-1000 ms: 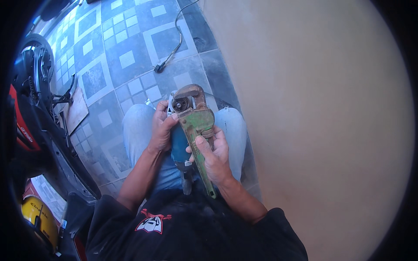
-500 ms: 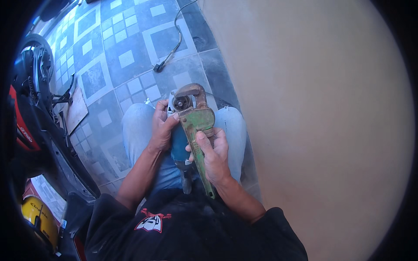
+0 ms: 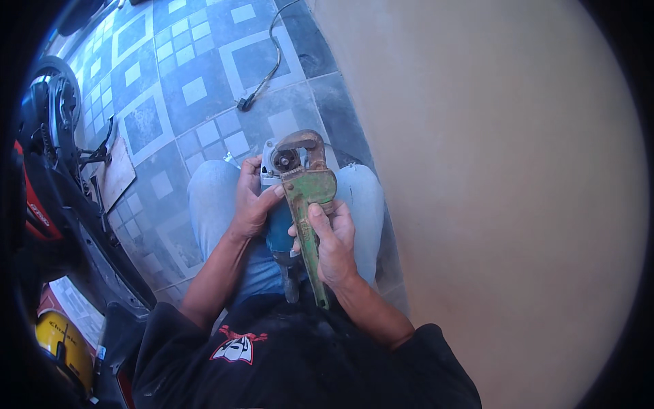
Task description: The person holds an angle grinder between their legs and uses a pipe wrench to loosen the arbor nut and remove the inner flange from the tool's spindle.
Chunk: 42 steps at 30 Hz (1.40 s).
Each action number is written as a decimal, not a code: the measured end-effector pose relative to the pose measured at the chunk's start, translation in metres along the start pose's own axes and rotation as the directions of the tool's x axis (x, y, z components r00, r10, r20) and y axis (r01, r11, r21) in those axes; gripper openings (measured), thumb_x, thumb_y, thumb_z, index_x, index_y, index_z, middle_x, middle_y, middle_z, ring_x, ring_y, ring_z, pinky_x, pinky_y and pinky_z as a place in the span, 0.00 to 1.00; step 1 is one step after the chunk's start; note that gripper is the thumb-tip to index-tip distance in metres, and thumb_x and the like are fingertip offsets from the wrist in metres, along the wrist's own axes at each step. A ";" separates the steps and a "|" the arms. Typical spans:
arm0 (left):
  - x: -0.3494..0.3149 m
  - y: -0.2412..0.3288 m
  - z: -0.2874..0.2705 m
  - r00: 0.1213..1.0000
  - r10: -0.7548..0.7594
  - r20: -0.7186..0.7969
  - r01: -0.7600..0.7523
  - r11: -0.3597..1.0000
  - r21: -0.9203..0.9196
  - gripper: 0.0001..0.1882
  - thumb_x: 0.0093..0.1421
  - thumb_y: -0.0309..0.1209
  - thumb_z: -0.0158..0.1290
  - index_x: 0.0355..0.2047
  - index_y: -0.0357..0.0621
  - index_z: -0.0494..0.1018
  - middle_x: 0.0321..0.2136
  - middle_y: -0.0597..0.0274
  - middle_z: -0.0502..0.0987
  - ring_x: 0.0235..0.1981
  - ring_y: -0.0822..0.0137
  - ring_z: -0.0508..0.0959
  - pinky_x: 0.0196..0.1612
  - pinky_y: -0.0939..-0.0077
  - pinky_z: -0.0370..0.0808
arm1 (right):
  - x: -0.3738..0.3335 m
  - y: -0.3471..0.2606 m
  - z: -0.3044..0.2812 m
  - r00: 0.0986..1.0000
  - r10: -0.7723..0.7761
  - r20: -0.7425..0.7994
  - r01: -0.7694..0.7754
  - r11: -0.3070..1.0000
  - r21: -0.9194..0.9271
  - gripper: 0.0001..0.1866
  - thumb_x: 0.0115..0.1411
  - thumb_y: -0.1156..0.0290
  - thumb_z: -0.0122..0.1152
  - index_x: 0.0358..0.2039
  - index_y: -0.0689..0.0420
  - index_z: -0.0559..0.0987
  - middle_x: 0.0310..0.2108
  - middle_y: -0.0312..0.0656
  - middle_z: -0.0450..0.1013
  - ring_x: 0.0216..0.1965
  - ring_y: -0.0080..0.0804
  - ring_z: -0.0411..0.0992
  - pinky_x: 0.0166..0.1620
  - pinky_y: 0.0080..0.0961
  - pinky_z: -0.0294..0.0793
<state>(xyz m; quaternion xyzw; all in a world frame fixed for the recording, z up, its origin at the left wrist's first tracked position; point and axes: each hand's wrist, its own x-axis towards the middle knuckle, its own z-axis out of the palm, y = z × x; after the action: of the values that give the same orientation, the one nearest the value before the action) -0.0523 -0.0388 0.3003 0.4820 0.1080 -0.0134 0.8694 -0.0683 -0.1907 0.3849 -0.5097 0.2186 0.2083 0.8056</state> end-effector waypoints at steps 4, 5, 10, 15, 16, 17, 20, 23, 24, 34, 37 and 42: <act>0.001 0.000 0.000 1.000 -0.015 0.016 0.015 1.000 -0.026 0.36 0.58 0.27 0.63 0.62 0.36 0.57 0.56 0.53 0.69 0.59 0.65 0.68 0.65 0.67 0.61 | 0.001 0.000 -0.001 1.000 0.018 -0.016 -0.018 0.999 0.034 0.20 0.69 0.62 0.61 0.49 0.60 0.64 0.37 0.44 0.74 0.28 0.27 0.78 0.24 0.22 0.80; 0.001 0.000 0.000 0.999 -0.011 0.033 0.012 1.000 -0.026 0.37 0.58 0.27 0.63 0.62 0.36 0.56 0.56 0.53 0.68 0.59 0.65 0.67 0.66 0.66 0.60 | 0.001 -0.001 -0.001 1.000 0.018 -0.018 -0.017 0.999 0.034 0.20 0.69 0.62 0.61 0.49 0.60 0.64 0.37 0.44 0.74 0.28 0.27 0.78 0.24 0.22 0.80; -0.001 0.003 -0.002 0.999 0.017 0.037 -0.018 0.999 0.030 0.38 0.56 0.28 0.63 0.63 0.36 0.56 0.57 0.53 0.68 0.60 0.65 0.67 0.66 0.67 0.59 | 0.009 -0.008 -0.008 1.000 0.011 0.022 -0.011 1.000 0.018 0.20 0.68 0.63 0.63 0.49 0.60 0.65 0.38 0.45 0.76 0.28 0.28 0.79 0.23 0.21 0.80; -0.003 0.006 0.000 0.999 -0.025 0.035 0.028 0.997 -0.076 0.38 0.56 0.28 0.63 0.62 0.36 0.56 0.57 0.54 0.68 0.60 0.64 0.67 0.66 0.67 0.59 | 0.025 -0.027 -0.027 0.992 0.064 0.105 -0.058 0.996 -0.064 0.20 0.67 0.65 0.64 0.49 0.61 0.66 0.37 0.46 0.77 0.28 0.28 0.79 0.23 0.20 0.79; -0.003 0.006 0.001 0.999 -0.022 0.029 0.024 0.996 -0.083 0.38 0.55 0.28 0.63 0.62 0.36 0.56 0.56 0.54 0.68 0.59 0.65 0.67 0.66 0.67 0.59 | 0.030 -0.033 -0.032 0.987 0.083 0.135 -0.066 0.990 -0.127 0.20 0.66 0.65 0.64 0.49 0.61 0.66 0.37 0.46 0.77 0.28 0.28 0.79 0.23 0.20 0.79; -0.004 0.006 0.000 1.000 -0.020 0.021 0.022 0.996 -0.091 0.38 0.55 0.28 0.63 0.62 0.36 0.56 0.56 0.54 0.68 0.59 0.65 0.68 0.66 0.67 0.60 | 0.034 -0.039 -0.034 0.986 0.084 0.147 -0.058 0.983 -0.172 0.20 0.66 0.66 0.65 0.49 0.62 0.67 0.36 0.46 0.77 0.28 0.28 0.79 0.23 0.20 0.79; -0.007 0.005 -0.001 0.998 -0.047 0.045 0.052 0.992 -0.119 0.38 0.54 0.28 0.64 0.61 0.37 0.57 0.56 0.54 0.69 0.58 0.65 0.68 0.65 0.67 0.60 | 0.044 -0.058 -0.039 0.969 0.128 0.212 -0.062 0.955 -0.289 0.20 0.65 0.65 0.66 0.48 0.62 0.68 0.35 0.45 0.77 0.27 0.27 0.79 0.23 0.20 0.78; -0.003 0.001 -0.004 0.996 -0.082 0.022 0.085 0.979 -0.184 0.38 0.54 0.28 0.64 0.61 0.37 0.58 0.55 0.54 0.69 0.57 0.65 0.70 0.65 0.67 0.62 | 0.051 -0.069 -0.037 0.964 0.129 0.235 -0.036 0.931 -0.364 0.21 0.64 0.64 0.67 0.47 0.62 0.68 0.36 0.44 0.77 0.27 0.25 0.78 0.23 0.18 0.77; -0.004 0.001 -0.003 0.996 -0.086 0.023 0.088 0.979 -0.182 0.38 0.54 0.28 0.64 0.61 0.37 0.58 0.55 0.54 0.69 0.57 0.65 0.70 0.65 0.67 0.62 | 0.052 -0.072 -0.037 0.961 0.136 0.242 -0.031 0.919 -0.394 0.21 0.64 0.64 0.68 0.47 0.62 0.68 0.36 0.44 0.76 0.27 0.24 0.78 0.24 0.18 0.76; -0.004 0.004 -0.005 0.991 -0.126 0.045 0.132 0.968 -0.215 0.38 0.53 0.29 0.65 0.61 0.37 0.58 0.53 0.54 0.71 0.55 0.65 0.73 0.61 0.67 0.68 | 0.057 -0.095 -0.029 0.954 0.120 0.274 0.040 0.856 -0.515 0.19 0.64 0.65 0.68 0.45 0.61 0.69 0.34 0.43 0.76 0.27 0.23 0.77 0.24 0.18 0.75; -0.003 0.005 -0.004 0.989 -0.135 0.054 0.144 0.963 -0.228 0.38 0.53 0.29 0.65 0.61 0.38 0.59 0.53 0.53 0.72 0.54 0.64 0.73 0.61 0.67 0.69 | 0.064 -0.107 -0.027 0.944 0.160 0.287 0.037 0.816 -0.577 0.19 0.64 0.65 0.68 0.45 0.61 0.69 0.33 0.42 0.76 0.26 0.21 0.75 0.24 0.18 0.74; -0.003 0.007 0.000 0.993 -0.109 0.051 0.118 0.962 -0.248 0.38 0.53 0.27 0.65 0.61 0.39 0.58 0.52 0.53 0.72 0.53 0.64 0.75 0.59 0.67 0.71 | 0.077 -0.128 -0.022 0.896 0.189 0.402 0.166 0.698 -0.697 0.19 0.62 0.63 0.70 0.43 0.61 0.71 0.32 0.40 0.75 0.25 0.18 0.72 0.22 0.17 0.70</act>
<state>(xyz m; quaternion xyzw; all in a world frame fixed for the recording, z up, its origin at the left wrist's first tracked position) -0.0540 -0.0349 0.3064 0.3612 0.1201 -0.0585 0.9228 0.0631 -0.2528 0.4269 -0.7193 -0.0662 0.3924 0.5694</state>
